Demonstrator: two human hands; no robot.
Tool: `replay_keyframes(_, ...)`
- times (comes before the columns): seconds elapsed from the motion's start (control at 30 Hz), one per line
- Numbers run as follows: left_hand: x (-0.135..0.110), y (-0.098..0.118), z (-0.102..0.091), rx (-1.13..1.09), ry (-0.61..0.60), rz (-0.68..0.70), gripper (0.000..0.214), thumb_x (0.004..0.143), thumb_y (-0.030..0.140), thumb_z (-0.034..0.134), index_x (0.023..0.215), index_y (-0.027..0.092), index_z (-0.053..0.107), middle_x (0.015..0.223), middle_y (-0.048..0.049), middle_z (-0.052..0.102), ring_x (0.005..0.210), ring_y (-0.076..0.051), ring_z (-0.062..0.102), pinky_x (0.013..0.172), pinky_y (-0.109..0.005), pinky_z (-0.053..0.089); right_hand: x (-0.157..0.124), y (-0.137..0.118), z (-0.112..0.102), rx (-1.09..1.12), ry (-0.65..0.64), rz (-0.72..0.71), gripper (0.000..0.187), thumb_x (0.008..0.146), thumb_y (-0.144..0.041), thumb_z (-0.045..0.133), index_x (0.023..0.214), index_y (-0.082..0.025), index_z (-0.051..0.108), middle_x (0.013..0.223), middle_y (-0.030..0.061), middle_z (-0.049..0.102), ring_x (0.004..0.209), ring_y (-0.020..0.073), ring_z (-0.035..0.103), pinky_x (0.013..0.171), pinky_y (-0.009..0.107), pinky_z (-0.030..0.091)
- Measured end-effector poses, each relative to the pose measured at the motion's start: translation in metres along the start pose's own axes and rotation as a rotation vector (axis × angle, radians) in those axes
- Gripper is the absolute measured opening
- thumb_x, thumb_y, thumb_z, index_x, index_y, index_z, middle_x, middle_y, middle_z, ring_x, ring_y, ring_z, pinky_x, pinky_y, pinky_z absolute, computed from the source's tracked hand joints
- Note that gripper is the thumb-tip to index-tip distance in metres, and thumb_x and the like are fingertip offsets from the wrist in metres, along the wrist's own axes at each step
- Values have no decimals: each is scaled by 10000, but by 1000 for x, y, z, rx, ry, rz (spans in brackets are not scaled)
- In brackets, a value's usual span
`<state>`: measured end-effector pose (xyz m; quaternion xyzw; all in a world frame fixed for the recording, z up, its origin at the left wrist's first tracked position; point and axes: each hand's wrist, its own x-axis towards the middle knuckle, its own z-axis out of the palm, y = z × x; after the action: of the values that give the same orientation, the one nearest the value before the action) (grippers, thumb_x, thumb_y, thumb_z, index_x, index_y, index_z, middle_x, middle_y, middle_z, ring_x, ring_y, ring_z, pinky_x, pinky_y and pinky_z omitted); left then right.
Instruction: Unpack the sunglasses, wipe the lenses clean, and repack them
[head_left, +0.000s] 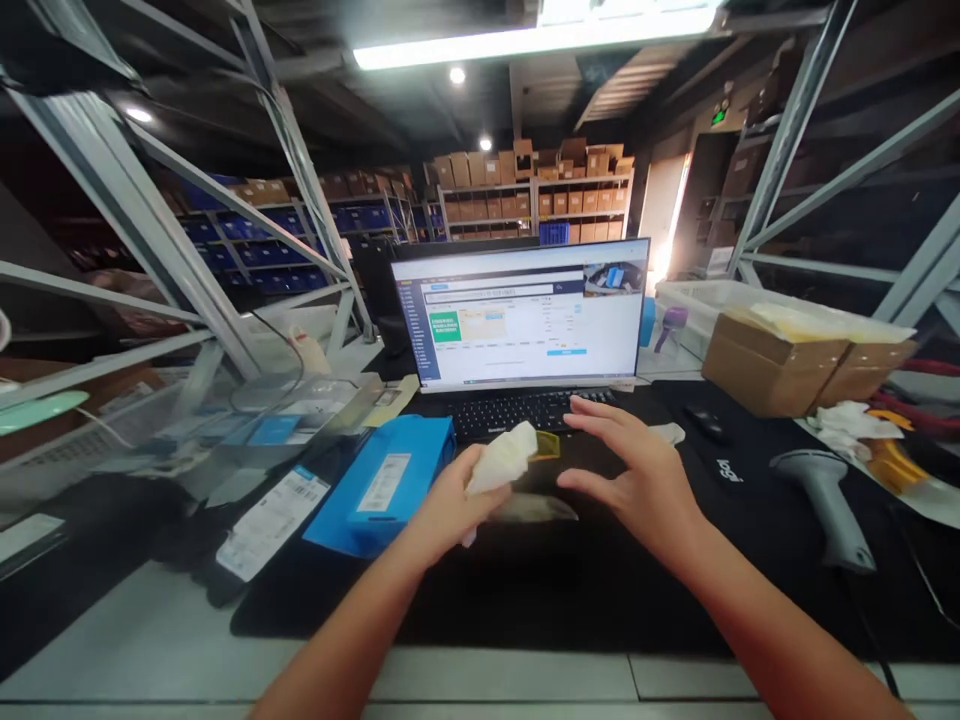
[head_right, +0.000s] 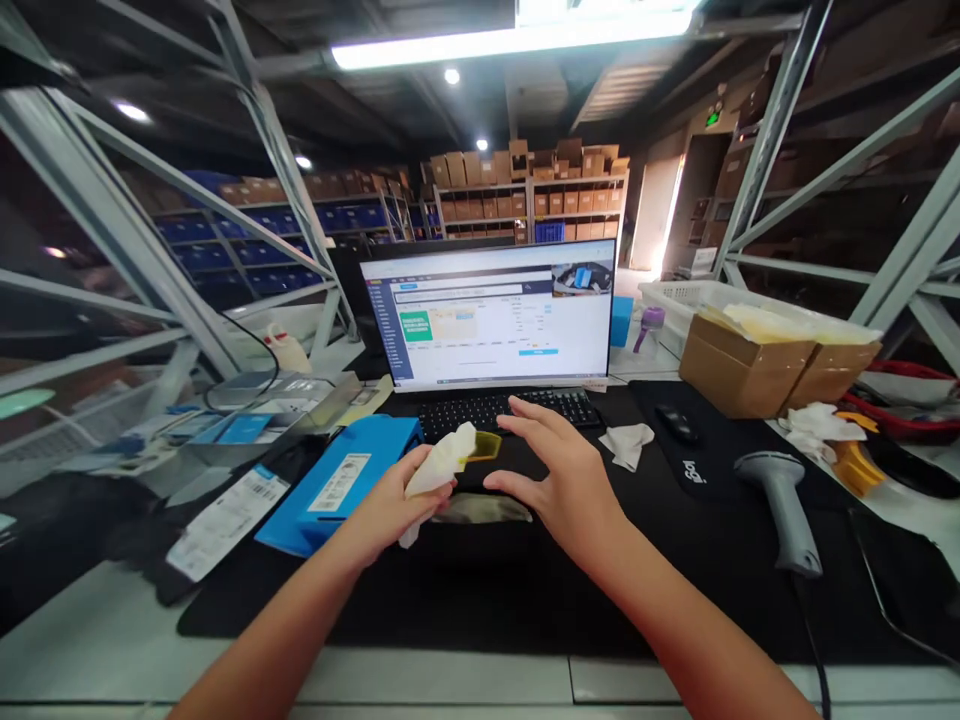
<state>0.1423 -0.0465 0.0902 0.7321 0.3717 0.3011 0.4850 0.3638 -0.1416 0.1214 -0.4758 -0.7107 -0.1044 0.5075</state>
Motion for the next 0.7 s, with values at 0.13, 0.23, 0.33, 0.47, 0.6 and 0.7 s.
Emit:
replay_keyframes(0.13, -6, -8, 4, -480, -72, -113, 448, 773, 399, 747, 1115, 186, 553, 916, -33, 641, 672, -147, 623, 665, -303, 535, 5, -6, 15, -82, 111, -72, 322, 869, -284, 709, 1186, -252, 664, 1329, 120, 628, 1195, 282, 621, 1000, 476, 539)
replay_keyframes(0.23, -10, -13, 10, -721, -180, -166, 393, 830, 430, 676, 1098, 165, 567, 893, -56, 653, 620, -146, 620, 604, -302, 543, 5, -7, 30, -131, 145, -100, 425, 851, -297, 731, 1254, -230, 616, 1367, 153, 577, 1230, 312, 577, 998, 519, 521)
replay_keyframes(0.33, -12, -18, 17, -885, -268, -227, 390, 883, 482, 565, 1073, 142, 585, 863, -77, 661, 566, -141, 610, 555, -289, 542, 7, -3, 42, -151, 244, -181, 183, 836, -212, 737, 1013, -224, 692, 1264, 128, 607, 1189, 299, 583, 977, 504, 523)
replay_keyframes(0.47, -14, -24, 24, -922, -340, -235, 393, 879, 495, 538, 1023, 133, 590, 849, -87, 675, 514, -138, 616, 525, -274, 541, 12, 5, 55, -131, 232, -299, 64, 838, -179, 722, 883, -222, 710, 1245, 104, 595, 1201, 292, 565, 995, 493, 515)
replay_keyframes(0.6, -17, -25, 29, -910, -368, -240, 354, 852, 458, 590, 1011, 142, 575, 839, -82, 684, 507, -143, 630, 514, -275, 546, 13, 6, 65, -158, 175, -277, 73, 851, -178, 698, 887, -236, 726, 1268, 103, 586, 1220, 300, 552, 1011, 508, 504)
replay_keyframes(0.7, -19, -26, 31, -919, -367, -267, 338, 839, 441, 601, 1008, 150, 569, 826, -74, 686, 490, -143, 624, 496, -275, 541, 11, 6, 65, -145, 168, -288, 122, 846, -128, 680, 811, -239, 718, 1228, 88, 609, 1197, 290, 566, 975, 497, 526)
